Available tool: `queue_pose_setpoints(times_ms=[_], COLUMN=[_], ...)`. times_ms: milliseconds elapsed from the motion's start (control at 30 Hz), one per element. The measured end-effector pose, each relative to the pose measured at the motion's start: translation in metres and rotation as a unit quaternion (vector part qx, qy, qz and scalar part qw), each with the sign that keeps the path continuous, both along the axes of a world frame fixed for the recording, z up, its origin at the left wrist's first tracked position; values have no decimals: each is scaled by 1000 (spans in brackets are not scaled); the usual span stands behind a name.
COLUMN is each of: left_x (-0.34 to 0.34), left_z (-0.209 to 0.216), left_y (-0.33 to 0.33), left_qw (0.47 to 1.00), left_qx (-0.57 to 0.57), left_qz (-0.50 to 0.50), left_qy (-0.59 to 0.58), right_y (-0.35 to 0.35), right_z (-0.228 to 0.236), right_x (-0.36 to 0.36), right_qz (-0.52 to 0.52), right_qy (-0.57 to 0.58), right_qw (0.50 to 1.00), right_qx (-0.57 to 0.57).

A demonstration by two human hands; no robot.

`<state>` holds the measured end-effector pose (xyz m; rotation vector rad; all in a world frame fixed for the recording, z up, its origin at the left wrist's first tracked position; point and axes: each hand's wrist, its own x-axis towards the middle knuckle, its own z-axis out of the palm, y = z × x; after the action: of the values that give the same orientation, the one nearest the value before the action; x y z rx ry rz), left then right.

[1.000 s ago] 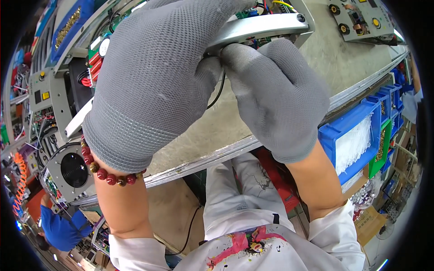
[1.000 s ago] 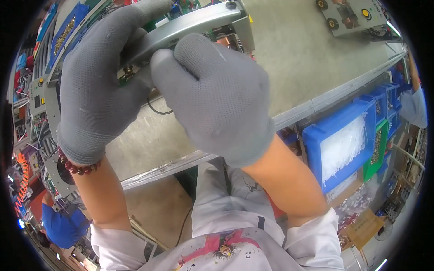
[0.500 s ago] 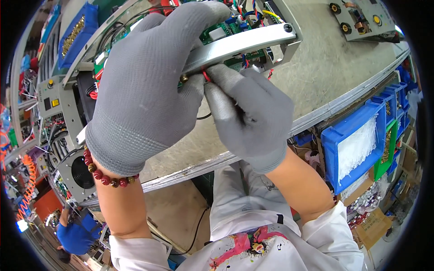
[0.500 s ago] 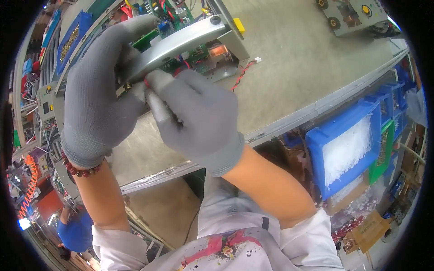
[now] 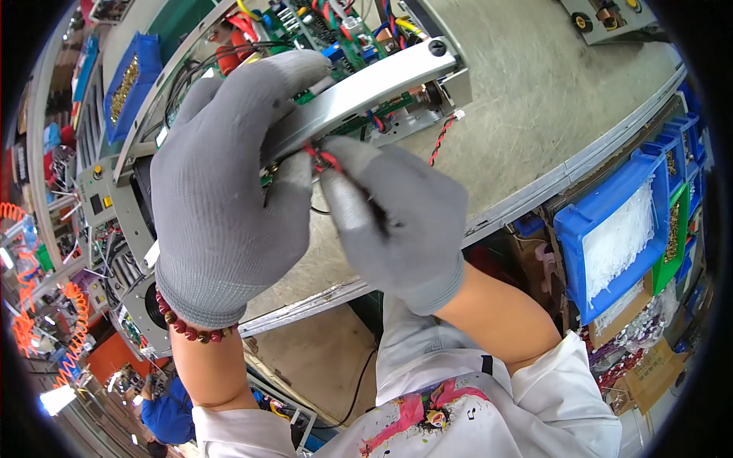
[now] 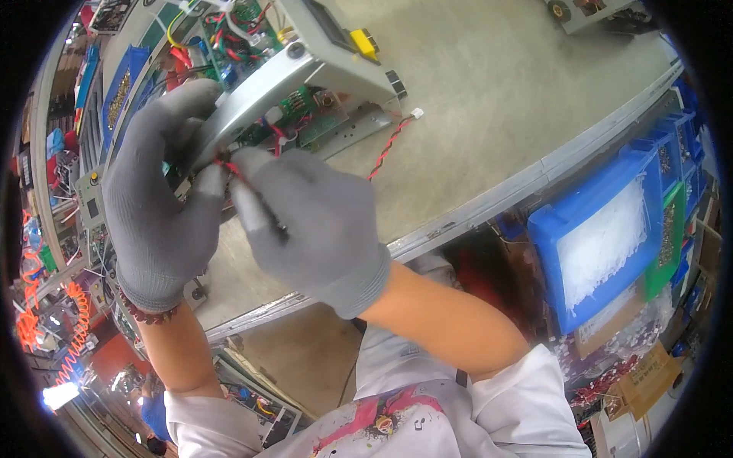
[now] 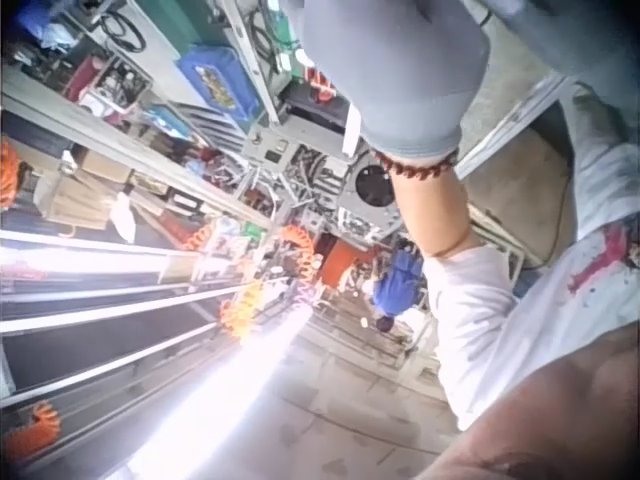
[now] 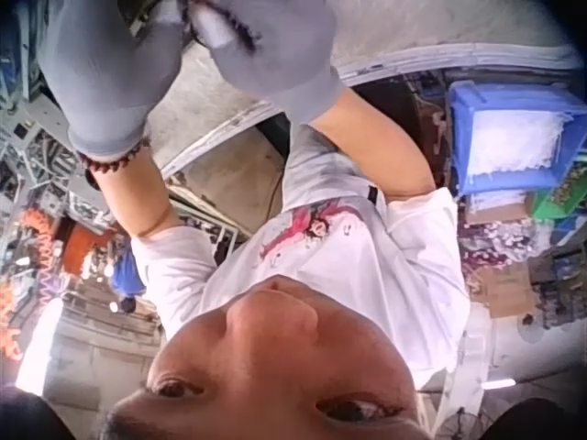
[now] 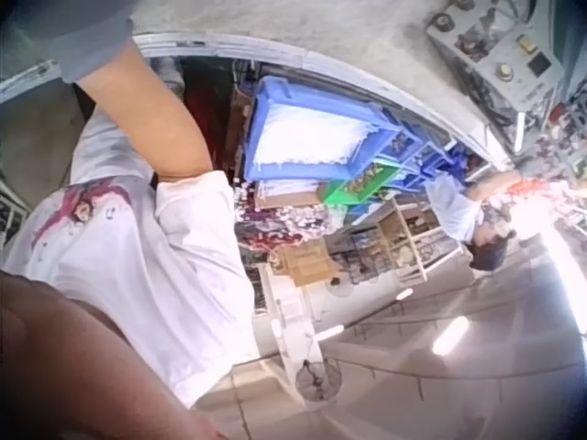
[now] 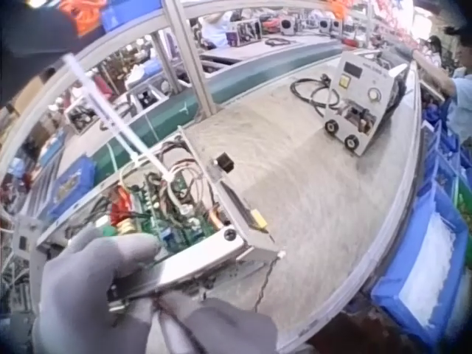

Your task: Assembling internal electronic components and wiring for a solar inverter unit.

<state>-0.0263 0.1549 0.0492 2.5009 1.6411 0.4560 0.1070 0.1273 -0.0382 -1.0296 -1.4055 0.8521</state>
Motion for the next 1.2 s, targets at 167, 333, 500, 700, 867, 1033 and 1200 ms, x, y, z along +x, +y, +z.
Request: queue_pose_setpoints(times_ms=[167, 333, 500, 700, 867, 1033, 1200], left_x=[0, 3, 9, 4, 2, 3, -2], left_z=[1, 3, 11, 0, 1, 3, 1], left_y=[0, 4, 7, 9, 8, 4, 0], left_qw=[999, 1000, 993, 997, 991, 977, 965], left_qx=[-28, -20, -93, -59, -104, -130, -160], left_qz=[24, 4, 65, 35, 24, 94, 100], left_qy=[-24, -14, 15, -27, -74, -139, -183], right_y=[-7, -10, -14, -69, -141, -139, -76], right_z=[0, -6, -9, -21, -52, -68, -83], right_x=[3, 1, 5, 27, 40, 41, 71], right_qz=[33, 23, 63, 164, 376, 351, 88], right_qy=[-38, 6, 31, 113, 68, -215, -139], right_qw=[998, 1000, 997, 966, 900, 910, 979], right_qx=[-23, -10, -30, -163, -208, -52, -117])
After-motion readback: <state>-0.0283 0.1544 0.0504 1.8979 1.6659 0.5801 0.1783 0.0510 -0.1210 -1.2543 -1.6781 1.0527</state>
